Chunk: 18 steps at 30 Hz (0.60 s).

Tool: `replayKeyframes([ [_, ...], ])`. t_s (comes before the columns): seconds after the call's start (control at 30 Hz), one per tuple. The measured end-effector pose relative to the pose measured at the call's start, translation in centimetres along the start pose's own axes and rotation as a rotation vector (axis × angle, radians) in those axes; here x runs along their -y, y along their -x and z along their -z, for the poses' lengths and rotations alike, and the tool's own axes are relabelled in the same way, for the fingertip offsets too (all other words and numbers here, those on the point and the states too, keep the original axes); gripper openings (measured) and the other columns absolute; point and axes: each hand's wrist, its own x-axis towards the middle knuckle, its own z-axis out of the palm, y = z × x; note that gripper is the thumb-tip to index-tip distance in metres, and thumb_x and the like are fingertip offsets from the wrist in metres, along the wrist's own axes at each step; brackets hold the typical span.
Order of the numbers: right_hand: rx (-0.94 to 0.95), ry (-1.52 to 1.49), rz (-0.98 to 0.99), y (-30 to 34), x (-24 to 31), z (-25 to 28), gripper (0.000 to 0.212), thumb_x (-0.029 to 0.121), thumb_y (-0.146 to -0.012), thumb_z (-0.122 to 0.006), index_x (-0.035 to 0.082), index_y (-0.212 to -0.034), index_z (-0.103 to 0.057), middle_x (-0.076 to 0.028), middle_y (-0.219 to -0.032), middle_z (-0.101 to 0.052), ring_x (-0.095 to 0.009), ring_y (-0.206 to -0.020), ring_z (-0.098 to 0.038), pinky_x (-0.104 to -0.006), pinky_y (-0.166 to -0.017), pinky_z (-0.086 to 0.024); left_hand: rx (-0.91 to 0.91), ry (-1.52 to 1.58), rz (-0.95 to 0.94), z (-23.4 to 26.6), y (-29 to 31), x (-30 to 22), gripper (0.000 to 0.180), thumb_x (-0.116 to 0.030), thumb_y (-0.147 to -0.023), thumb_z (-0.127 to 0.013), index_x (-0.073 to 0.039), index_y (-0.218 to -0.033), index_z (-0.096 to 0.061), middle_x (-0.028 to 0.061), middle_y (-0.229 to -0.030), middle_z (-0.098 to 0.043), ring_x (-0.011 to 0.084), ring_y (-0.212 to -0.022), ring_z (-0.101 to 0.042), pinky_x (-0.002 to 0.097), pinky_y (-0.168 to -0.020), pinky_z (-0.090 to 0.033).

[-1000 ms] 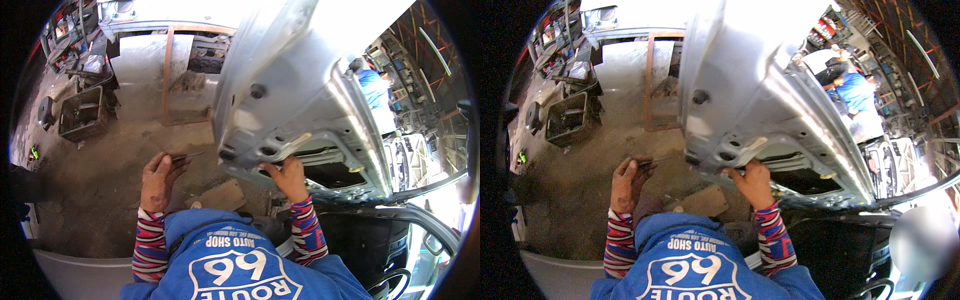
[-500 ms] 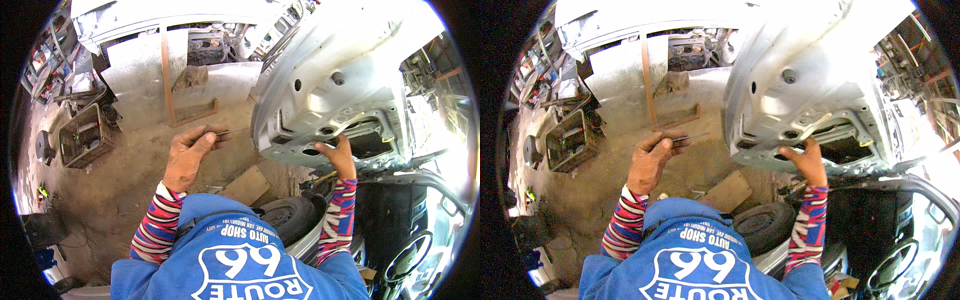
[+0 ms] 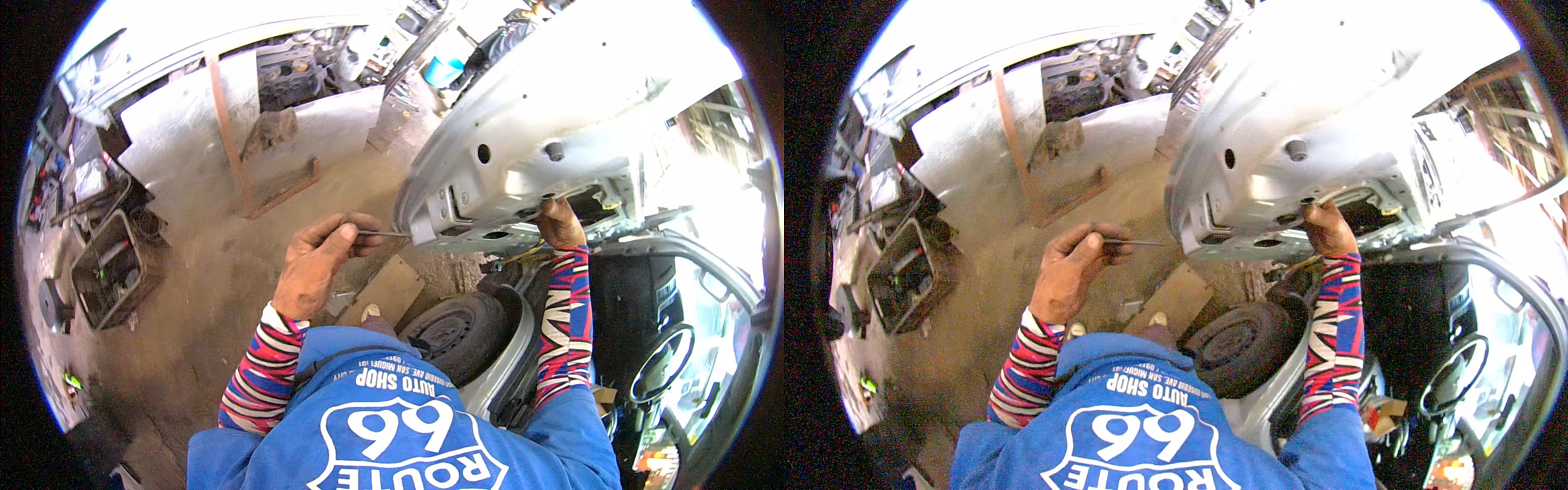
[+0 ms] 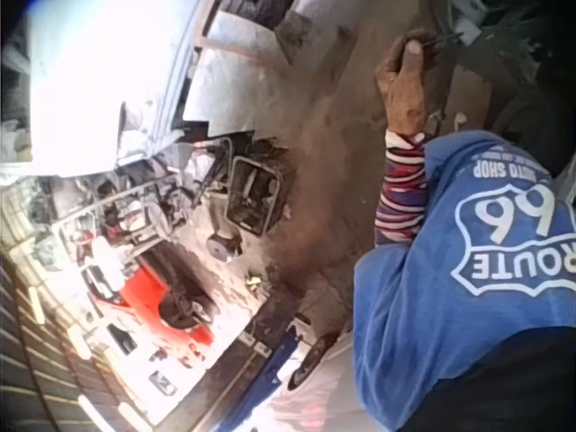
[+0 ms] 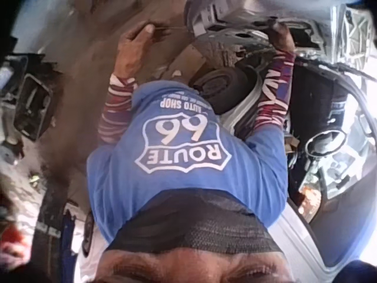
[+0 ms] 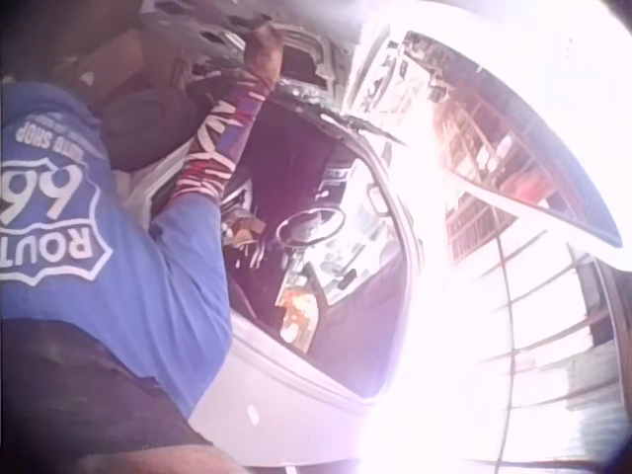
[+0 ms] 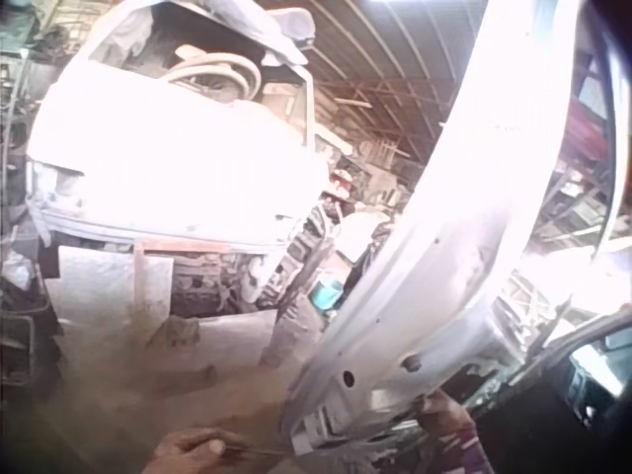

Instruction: The person retrieves tools from a toolbox and then works on a car door, using a wrench to tighten bolts and adjust the door hinge. The person manipulates the door and uses tools to secure it in place.

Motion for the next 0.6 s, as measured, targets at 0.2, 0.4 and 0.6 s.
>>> replayKeyframes([
  [0.2, -0.025, 0.129, 0.086, 0.6, 0.3, -0.6, 0.068, 0.029, -0.090, -0.072, -0.007, -0.141, -0.045, -0.011, -0.130, -0.060, -0.024, -0.119, -0.056, -0.0374, -0.106, -0.040, -0.154, -0.203, 0.035, -0.4, -0.3, 1.2, 0.040, -0.034, -0.101, -0.059, 0.003, -0.114, -0.067, 0.0118, -0.109, -0.071, 0.0193, -0.101, -0.065, 0.0331, -0.088, -0.048],
  [0.4, -0.118, 0.288, 0.089, -0.1, 0.7, -1.3, 0.069, 0.042, -0.088, -0.075, -0.008, -0.131, -0.055, -0.014, -0.122, -0.064, -0.025, -0.113, -0.059, -0.0346, -0.103, -0.042, -0.260, -0.346, 0.130, -0.8, 1.1, 3.2, 0.039, -0.032, -0.102, -0.058, 0.004, -0.113, -0.065, 0.0088, -0.092, -0.068, 0.0183, -0.086, -0.064, 0.0322, -0.081, -0.050],
  [0.6, -0.482, 0.970, 0.484, 0.9, -1.1, -0.5, 0.063, 0.051, -0.078, -0.081, -0.004, -0.106, -0.068, -0.025, -0.103, -0.069, -0.042, -0.096, -0.065, -0.0459, -0.088, -0.052, -0.386, -0.298, 0.246, -1.7, -0.2, 5.8, 0.030, -0.026, -0.102, -0.060, 0.002, -0.112, -0.063, 0.0027, -0.077, -0.058, 0.0154, -0.071, -0.058, 0.0329, -0.068, -0.051],
])
